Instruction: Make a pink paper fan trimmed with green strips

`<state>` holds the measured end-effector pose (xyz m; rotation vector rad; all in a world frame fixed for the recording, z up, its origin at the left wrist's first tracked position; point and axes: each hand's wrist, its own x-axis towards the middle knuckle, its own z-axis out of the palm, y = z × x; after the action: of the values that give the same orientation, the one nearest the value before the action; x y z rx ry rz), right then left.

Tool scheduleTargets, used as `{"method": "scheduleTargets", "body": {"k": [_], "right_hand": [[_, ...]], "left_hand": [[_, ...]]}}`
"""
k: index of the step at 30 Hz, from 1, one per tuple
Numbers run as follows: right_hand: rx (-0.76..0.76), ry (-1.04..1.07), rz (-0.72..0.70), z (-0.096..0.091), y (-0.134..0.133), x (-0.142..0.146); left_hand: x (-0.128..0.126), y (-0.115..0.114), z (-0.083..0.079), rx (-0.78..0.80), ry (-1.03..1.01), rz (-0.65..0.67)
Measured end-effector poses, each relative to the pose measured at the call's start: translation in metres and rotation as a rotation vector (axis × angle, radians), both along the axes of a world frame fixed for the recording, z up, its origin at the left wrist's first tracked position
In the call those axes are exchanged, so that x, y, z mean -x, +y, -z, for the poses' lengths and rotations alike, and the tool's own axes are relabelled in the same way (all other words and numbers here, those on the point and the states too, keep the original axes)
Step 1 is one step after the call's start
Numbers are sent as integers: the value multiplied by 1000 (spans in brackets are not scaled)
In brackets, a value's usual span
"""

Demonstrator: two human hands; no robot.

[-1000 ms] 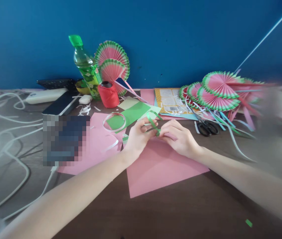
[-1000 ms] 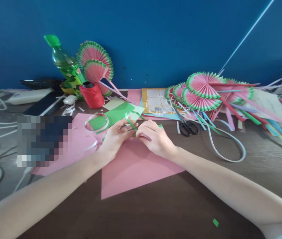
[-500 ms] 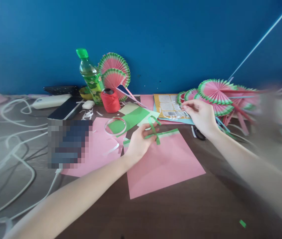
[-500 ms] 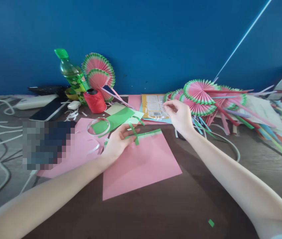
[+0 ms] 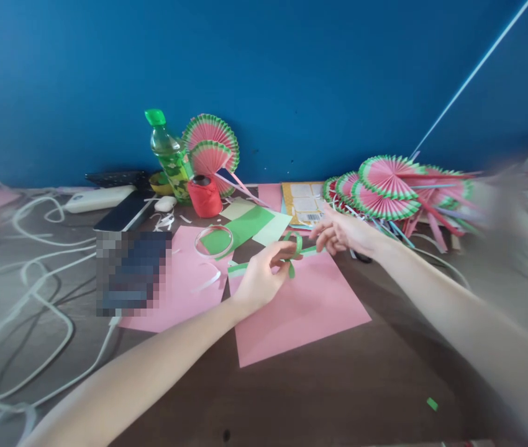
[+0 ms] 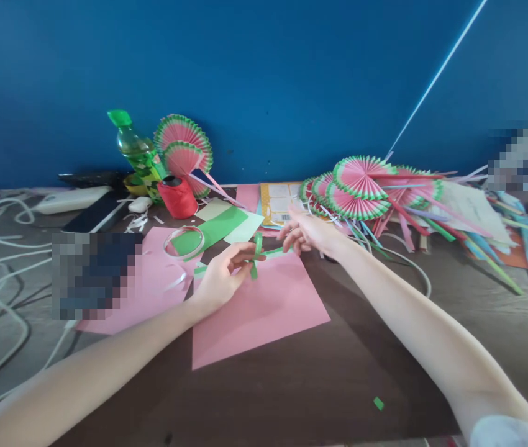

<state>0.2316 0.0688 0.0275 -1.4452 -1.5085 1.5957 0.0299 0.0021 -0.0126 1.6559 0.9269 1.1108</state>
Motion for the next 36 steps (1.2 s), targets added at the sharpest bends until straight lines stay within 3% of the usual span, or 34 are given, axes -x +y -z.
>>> {"method": "scheduleTargets", "body": {"k": [2,4,9,16,20,25,29,36], "right_hand": [[113,114,-75,0,-8,12],[131,213,-86,3,-13,23],[85,395,99,10,-13,31],[54,573,251,1,-3,19],[-84,554,206,0,1,10],[-178,422,141,-5,1,4],[-204,359,42,-14,-3,2],[-250,268,-7,-32,-7,-7]], "left_hand": [[1,-1,1,-93,67,-8],[1,-2,0,-202,151,-20],[2,-3,-4,-304,223,16],[2,-3,-4,-242,318,69],[3,-3,-10,-145,349,67],[9,1,-32,90,361,39],[15,6,-34,206,149,-9],[24,18,-9,442,-370,-207]]}}
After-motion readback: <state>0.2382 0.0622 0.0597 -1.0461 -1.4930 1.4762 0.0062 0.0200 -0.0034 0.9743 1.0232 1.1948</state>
